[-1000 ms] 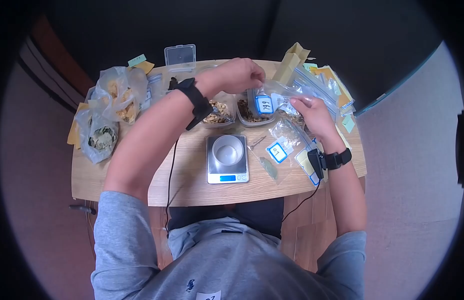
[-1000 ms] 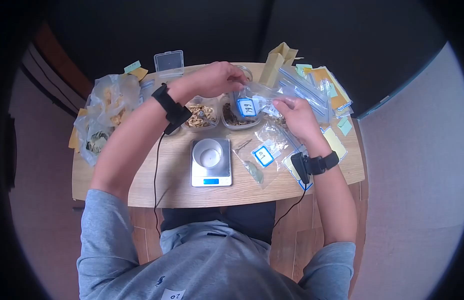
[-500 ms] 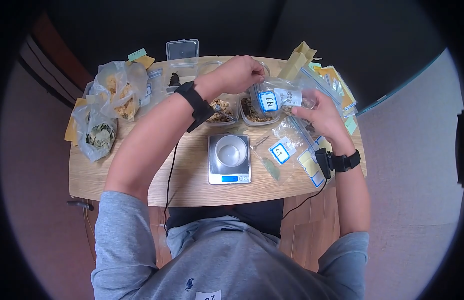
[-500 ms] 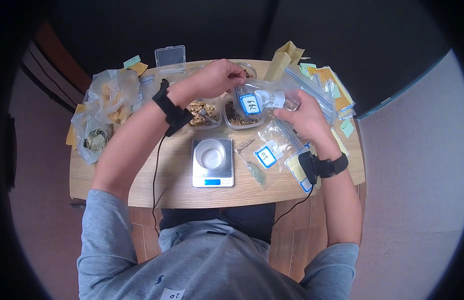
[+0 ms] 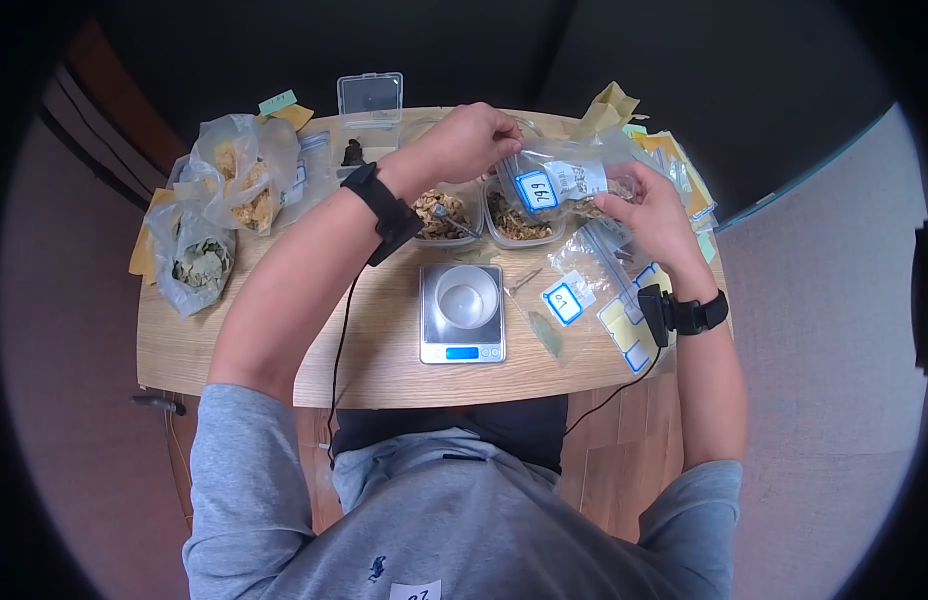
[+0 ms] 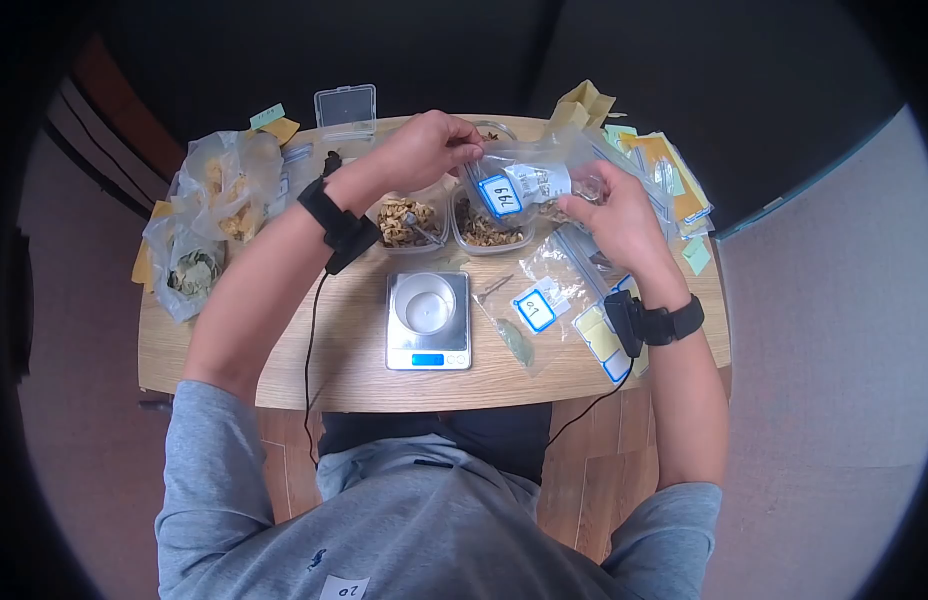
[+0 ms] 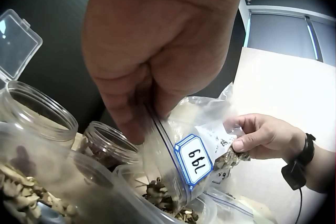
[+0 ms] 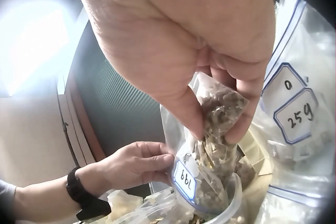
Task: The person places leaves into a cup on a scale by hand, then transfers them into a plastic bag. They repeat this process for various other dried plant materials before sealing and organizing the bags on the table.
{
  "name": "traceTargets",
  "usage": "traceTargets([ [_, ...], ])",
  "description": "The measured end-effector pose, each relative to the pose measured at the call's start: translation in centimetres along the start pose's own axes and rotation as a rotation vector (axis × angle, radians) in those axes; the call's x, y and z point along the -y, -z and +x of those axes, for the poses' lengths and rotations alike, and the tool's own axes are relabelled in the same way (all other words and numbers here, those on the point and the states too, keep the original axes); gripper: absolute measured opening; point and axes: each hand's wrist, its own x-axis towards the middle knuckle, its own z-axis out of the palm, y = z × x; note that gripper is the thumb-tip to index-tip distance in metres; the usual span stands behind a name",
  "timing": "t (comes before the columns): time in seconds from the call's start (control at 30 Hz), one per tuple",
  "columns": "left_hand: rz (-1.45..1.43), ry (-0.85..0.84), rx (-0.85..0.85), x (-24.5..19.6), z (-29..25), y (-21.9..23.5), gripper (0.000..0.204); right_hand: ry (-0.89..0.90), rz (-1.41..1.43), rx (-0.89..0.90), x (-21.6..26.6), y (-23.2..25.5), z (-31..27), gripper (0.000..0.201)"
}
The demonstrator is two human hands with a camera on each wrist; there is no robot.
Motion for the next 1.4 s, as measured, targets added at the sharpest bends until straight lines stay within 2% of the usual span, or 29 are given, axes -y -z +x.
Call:
traceTargets([
  [0.17,0.063,-0.025,-0.024,-0.4,-0.6,0.4,0.019,0.026,0.067,-0.027,0.0,-0.1,0.1,0.043],
  [0.27,-0.007,0.008,-0.028,-0.8,-1.0,0.5,0.019,0.093,0.051,-0.078,-0.8,0.1,0.5,0.042],
  [0.37,0.049,0.052,0.038,-1.0,-1.2,0.6,0.024,0.093,0.075,-0.052,-0.7,0.6,0.6,0.039],
  [0.67,0.035,0.039,0.022,-0.3,-1.3,0.2,0.023,0.138,-0.073,-0.103,-1.0,0.6,0.7,0.027],
  [0.73,0.076,0.031,0.011,-0.4,-1.4,0.3,0.022,0.088,0.021,-0.080,-1.1,0.6,0.9,0.025],
  [0.93,0.065,0.057,0.009,-0.5,-1.4,0.6,0.023,0.004,0.070,-0.138,0.8,0.1,0.2,0.023],
  [1.1,0.065,0.081,-0.004,-0.1,-1.5,1.1,0.024,0.027,0.117,-0.139,0.9,-0.4,0.6,0.022],
  [1.23,0.098,0.131,0.003,-1.5,-2.1,1.8,0.024,0.065,0.186,-0.127,0.3,-0.6,1.1,0.021],
  [1.4,0.069,0.094,0.000,-0.4,-2.0,1.6,0.024,0.100,0.190,-0.131,0.5,-0.3,1.4,0.021],
])
